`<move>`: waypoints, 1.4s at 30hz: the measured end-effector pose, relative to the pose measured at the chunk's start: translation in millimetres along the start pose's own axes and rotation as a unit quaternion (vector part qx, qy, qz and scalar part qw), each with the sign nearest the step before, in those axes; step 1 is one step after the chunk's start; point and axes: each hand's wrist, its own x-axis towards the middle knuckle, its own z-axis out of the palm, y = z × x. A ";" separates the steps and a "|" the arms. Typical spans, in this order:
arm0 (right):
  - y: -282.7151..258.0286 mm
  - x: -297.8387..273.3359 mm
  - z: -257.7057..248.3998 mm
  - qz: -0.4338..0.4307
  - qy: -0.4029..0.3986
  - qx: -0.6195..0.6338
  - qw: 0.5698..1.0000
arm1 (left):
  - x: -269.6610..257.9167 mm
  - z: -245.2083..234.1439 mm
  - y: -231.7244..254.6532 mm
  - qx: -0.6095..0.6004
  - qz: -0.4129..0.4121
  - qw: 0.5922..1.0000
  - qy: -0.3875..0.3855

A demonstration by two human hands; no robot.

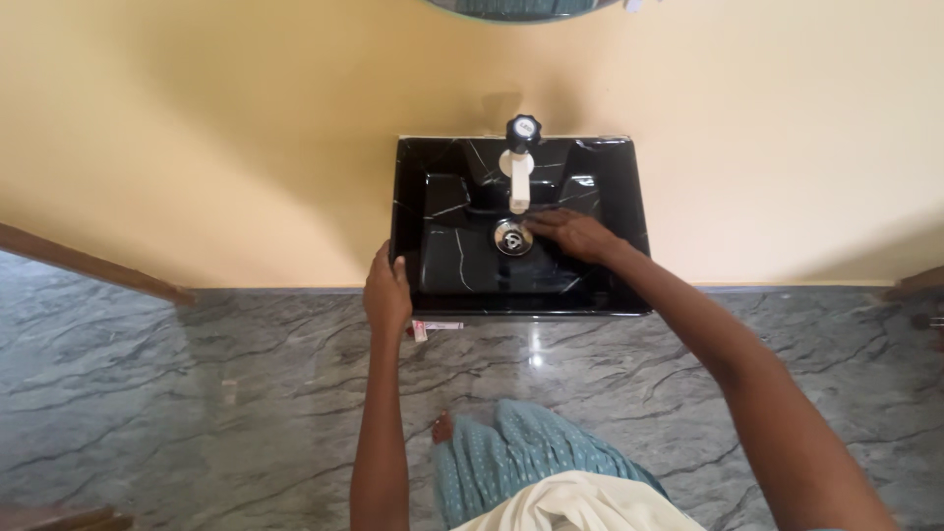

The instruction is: The person scrubs a black bathroom sink using a dark cloth, repeatedly wetting and wringing the cloth under the running tap. They wipe the basin, faucet, and drain area, then rinse the cloth and continue scrubbing the sink surfaces.

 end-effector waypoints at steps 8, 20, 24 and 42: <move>2.2 -64.0 22.7 0.143 0.088 -0.105 0.980 | -136.8 -20.4 -33.3 -0.039 0.062 0.993 -0.087; -114.6 -39.3 -9.4 0.175 0.038 0.227 0.957 | -396.7 -138.2 -140.6 0.149 0.235 0.879 -0.386; -171.3 -15.2 -4.7 0.206 0.104 0.177 0.957 | -399.9 -153.2 -139.1 0.158 0.244 0.876 -0.385; -214.7 -73.6 -24.7 0.333 0.219 0.074 0.914 | -352.7 -188.9 -86.7 0.254 0.584 0.677 -0.369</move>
